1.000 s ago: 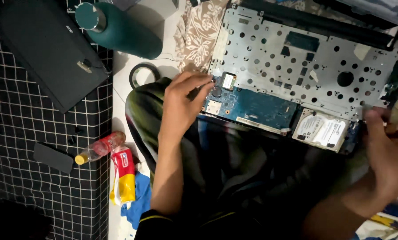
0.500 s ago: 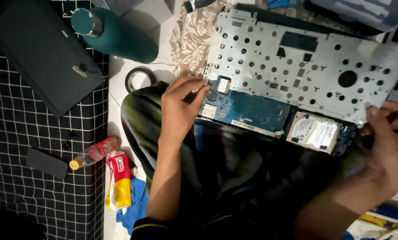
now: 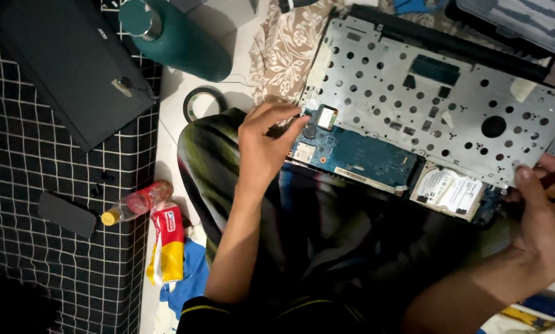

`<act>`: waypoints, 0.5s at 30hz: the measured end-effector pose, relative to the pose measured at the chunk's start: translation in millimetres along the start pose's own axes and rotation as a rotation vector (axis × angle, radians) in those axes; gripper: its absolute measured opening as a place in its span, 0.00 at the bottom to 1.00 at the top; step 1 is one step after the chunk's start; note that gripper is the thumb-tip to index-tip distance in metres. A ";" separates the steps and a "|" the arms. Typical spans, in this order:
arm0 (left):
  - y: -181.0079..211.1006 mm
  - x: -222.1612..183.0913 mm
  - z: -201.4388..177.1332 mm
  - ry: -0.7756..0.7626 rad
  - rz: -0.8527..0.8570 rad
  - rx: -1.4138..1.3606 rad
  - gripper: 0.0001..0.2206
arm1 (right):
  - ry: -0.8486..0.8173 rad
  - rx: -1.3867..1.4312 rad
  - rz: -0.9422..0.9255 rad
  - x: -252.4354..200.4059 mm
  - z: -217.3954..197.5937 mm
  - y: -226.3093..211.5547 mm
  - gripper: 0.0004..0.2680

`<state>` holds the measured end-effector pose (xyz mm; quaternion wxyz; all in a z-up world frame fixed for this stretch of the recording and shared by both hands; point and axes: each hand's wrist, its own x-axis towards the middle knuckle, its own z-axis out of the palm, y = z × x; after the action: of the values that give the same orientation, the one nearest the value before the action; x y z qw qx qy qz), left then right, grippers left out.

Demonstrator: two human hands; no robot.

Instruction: Disassembling a laptop to clean the motherboard with a brush and remove the internal keyboard assembly.

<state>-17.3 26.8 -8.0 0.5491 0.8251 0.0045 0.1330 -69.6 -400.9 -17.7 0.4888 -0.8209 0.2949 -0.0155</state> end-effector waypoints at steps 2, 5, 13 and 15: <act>-5.0 -2.3 2.3 0.006 0.026 -0.003 0.07 | -0.022 -0.008 -0.013 4.7 -4.3 11.0 0.11; -13.1 -6.1 8.4 0.069 0.082 0.046 0.07 | -0.048 0.067 -0.003 9.2 -11.6 24.7 0.10; -9.4 -2.6 6.3 0.069 0.023 0.062 0.10 | -0.041 0.005 -0.065 5.4 -8.0 14.9 0.09; -9.3 -2.8 5.1 0.056 0.013 0.074 0.11 | -0.029 0.017 -0.059 6.5 -8.5 18.3 0.10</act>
<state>-17.5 25.5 -18.9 0.5169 0.8408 0.0193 0.1595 -75.5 -417.2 -29.9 0.4994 -0.8252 0.2633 -0.0203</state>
